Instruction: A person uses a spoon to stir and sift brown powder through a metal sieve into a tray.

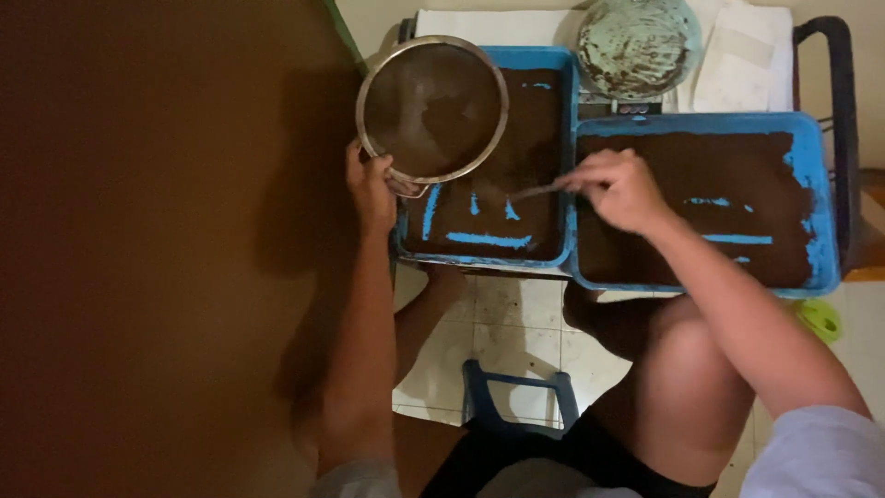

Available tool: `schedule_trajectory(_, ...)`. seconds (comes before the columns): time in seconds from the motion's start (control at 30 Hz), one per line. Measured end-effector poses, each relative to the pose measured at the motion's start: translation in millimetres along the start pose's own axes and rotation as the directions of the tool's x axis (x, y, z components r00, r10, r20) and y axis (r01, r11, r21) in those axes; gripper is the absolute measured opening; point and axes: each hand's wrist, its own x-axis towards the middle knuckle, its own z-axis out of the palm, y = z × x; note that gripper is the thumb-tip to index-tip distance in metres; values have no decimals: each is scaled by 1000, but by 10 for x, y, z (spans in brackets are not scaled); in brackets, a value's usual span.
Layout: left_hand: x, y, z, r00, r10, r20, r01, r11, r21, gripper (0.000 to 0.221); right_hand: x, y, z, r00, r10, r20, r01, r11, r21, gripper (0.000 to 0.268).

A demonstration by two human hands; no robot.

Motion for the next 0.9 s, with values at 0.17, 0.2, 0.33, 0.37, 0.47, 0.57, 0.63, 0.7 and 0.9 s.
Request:
schedule_trajectory(0.17,105,-40,-40,997,77,-26,-78,996,-43,55,109,-412,190,974,-198,110,194,980,46,27)
schedule_trajectory(0.2,165,-111,-85,990,133,-50,-135,990,-35,56,132,-453,239,954,-263,143,260,965,35,25)
schedule_trajectory(0.33,84,-2,-30,995,85,-61,-83,996,29,54,142,-155,421,966,-238,99,249,960,-130,23)
schedule_trajectory(0.37,0,82,41,994,74,-77,-70,996,57,53,153,-26,419,971,-230,71,240,948,-209,23)
schedule_trajectory(0.47,-88,171,109,997,40,-65,-36,997,61,54,81,329,375,987,-160,12,152,911,-384,30)
schedule_trajectory(0.57,-69,139,86,999,12,-51,-11,1000,26,56,32,493,260,995,-35,-95,-17,864,-503,27)
schedule_trajectory(0.63,-67,155,87,998,-1,-65,2,1000,18,56,13,446,99,986,32,-165,-115,845,-522,26)
schedule_trajectory(0.7,-68,222,109,999,-20,-47,20,1000,6,56,-1,307,-124,966,172,-194,-222,934,-278,16)
schedule_trajectory(0.9,-87,126,74,997,-45,-58,44,999,-17,55,-311,378,-83,856,513,-65,-498,852,163,18)
